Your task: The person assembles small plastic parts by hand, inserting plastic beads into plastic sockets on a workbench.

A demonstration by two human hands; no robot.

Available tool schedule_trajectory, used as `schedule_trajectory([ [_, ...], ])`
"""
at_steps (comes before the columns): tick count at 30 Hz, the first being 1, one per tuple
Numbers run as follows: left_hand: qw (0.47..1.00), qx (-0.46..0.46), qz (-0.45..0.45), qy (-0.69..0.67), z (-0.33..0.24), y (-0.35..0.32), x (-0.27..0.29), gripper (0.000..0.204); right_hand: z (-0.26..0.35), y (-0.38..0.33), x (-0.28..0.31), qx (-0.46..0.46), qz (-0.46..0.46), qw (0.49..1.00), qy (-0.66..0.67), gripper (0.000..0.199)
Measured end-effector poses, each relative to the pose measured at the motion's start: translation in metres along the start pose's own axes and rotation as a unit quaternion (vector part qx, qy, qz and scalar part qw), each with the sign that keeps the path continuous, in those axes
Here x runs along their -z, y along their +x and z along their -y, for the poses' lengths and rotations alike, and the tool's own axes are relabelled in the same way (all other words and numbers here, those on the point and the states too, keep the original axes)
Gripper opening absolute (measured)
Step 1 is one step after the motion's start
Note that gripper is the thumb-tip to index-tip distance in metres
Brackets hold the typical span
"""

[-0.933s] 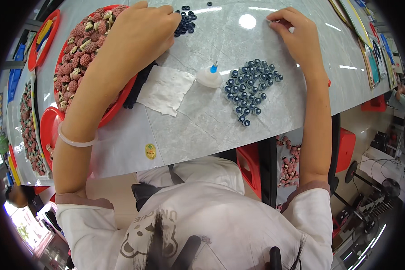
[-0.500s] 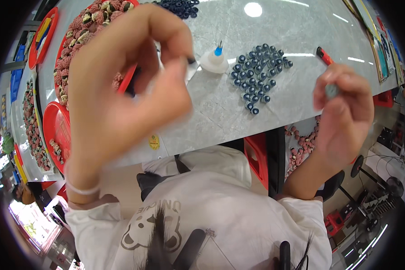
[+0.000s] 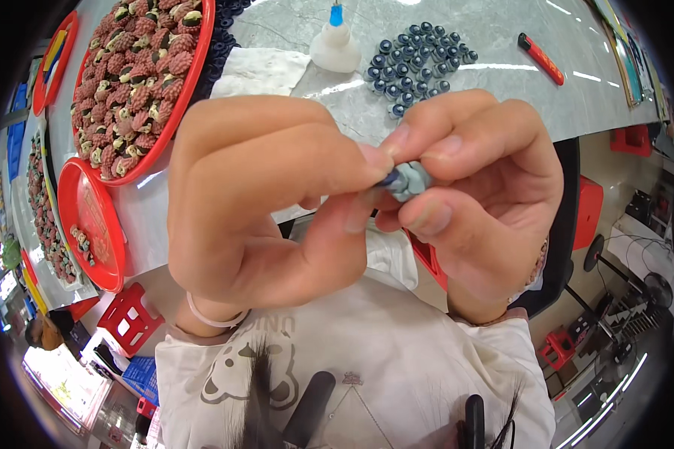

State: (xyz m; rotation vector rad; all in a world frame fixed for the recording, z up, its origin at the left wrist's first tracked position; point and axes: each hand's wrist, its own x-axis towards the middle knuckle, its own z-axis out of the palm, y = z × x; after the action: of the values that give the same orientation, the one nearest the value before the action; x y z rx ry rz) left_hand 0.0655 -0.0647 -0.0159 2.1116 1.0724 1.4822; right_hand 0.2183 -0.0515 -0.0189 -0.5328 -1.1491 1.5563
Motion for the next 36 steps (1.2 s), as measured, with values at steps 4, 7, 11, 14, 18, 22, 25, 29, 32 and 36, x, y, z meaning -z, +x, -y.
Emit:
schedule_trajectory([
  [4,0.998,0.03,0.006,-0.063,0.002,-0.006,-0.005,0.02,-0.003,-0.006,-0.001,0.005,-0.021,1.0,0.01,0.022],
  [7,0.974,0.124,-0.023,-0.189,-0.001,-0.01,-0.014,0.023,-0.007,-0.01,-0.006,0.023,-0.035,0.999,-0.004,0.021],
  [11,0.884,0.26,-0.056,-0.384,-0.011,-0.013,-0.018,0.023,-0.018,-0.014,-0.008,0.066,-0.037,0.997,-0.006,0.019],
  [14,0.838,0.287,-0.054,-0.462,-0.011,-0.014,-0.02,0.023,-0.022,-0.014,-0.012,0.057,-0.065,0.996,0.021,0.018],
  [18,0.872,0.251,-0.037,-0.419,-0.004,-0.02,-0.02,0.026,-0.024,-0.016,-0.011,0.012,-0.074,0.993,0.091,0.017],
  [22,0.939,0.149,-0.003,-0.311,0.01,-0.028,-0.014,0.028,-0.022,-0.017,-0.007,-0.028,-0.059,0.993,0.101,0.015],
  [25,0.952,0.142,0.002,-0.272,0.01,-0.029,-0.012,0.027,-0.016,-0.017,-0.001,-0.09,-0.04,0.986,0.134,0.015],
  [29,0.985,0.071,0.034,-0.157,0.013,-0.027,-0.008,0.027,-0.019,-0.018,0.008,-0.072,-0.015,0.99,0.119,0.015],
  [32,0.984,0.07,0.037,-0.157,0.012,-0.033,-0.007,0.025,-0.013,-0.018,0.004,-0.117,-0.022,0.986,0.118,0.015],
  [36,0.984,0.107,0.014,-0.144,0.008,-0.035,-0.007,0.023,-0.008,-0.02,0.007,-0.094,-0.025,0.991,0.093,0.014],
])
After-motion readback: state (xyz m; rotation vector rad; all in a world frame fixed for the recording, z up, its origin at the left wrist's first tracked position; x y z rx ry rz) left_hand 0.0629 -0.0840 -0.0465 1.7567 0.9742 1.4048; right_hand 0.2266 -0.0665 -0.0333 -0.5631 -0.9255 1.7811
